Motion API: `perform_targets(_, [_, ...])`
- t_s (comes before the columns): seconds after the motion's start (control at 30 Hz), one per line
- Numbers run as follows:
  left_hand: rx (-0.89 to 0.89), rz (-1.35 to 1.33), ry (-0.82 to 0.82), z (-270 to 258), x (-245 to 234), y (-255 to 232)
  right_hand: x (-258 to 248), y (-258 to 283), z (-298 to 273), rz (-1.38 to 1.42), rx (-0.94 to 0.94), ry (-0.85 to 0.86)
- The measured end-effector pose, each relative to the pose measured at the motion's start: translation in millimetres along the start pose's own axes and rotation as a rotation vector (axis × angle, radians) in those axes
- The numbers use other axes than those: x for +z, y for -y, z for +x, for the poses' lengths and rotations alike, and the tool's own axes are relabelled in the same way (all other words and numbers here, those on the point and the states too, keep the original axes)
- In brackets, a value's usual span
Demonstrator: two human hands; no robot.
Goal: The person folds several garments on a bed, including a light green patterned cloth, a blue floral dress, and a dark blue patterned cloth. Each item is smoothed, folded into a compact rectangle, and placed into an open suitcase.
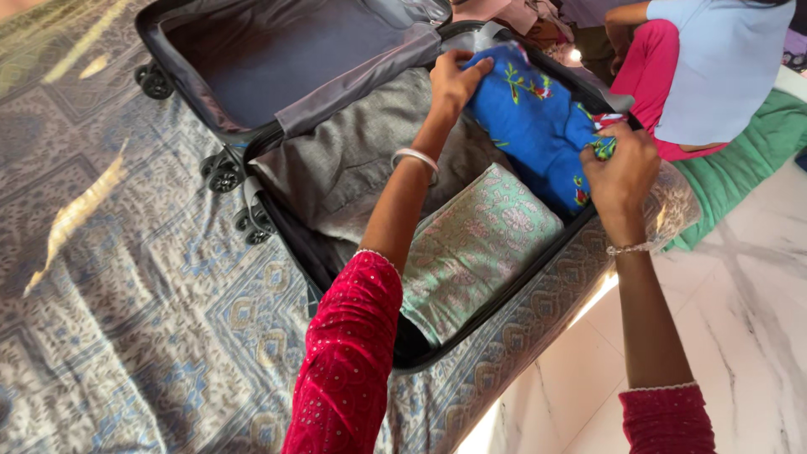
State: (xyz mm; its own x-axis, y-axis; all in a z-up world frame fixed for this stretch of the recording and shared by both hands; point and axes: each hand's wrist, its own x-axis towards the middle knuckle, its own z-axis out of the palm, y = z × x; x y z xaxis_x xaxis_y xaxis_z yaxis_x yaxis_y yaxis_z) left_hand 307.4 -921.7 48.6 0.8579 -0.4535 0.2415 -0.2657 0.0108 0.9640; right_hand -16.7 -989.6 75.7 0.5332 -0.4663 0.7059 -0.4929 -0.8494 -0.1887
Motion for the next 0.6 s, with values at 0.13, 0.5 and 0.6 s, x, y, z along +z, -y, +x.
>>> perform_targets(0.13, [-0.026,0.082,0.092,21.2,20.7,39.8,-0.5,2.6,-1.9,-0.085,0.047,0.047])
perform_targets(0.5, [0.368,0.617,0.059,-47.7,2.2,19.4,-21.6,41.2,7.6,-0.422,-0.057,0.194])
perform_targets(0.6, [0.525,0.835,0.177,-71.8,7.1,-20.8,-29.3,44.5,9.7,-0.414,-0.17,0.236])
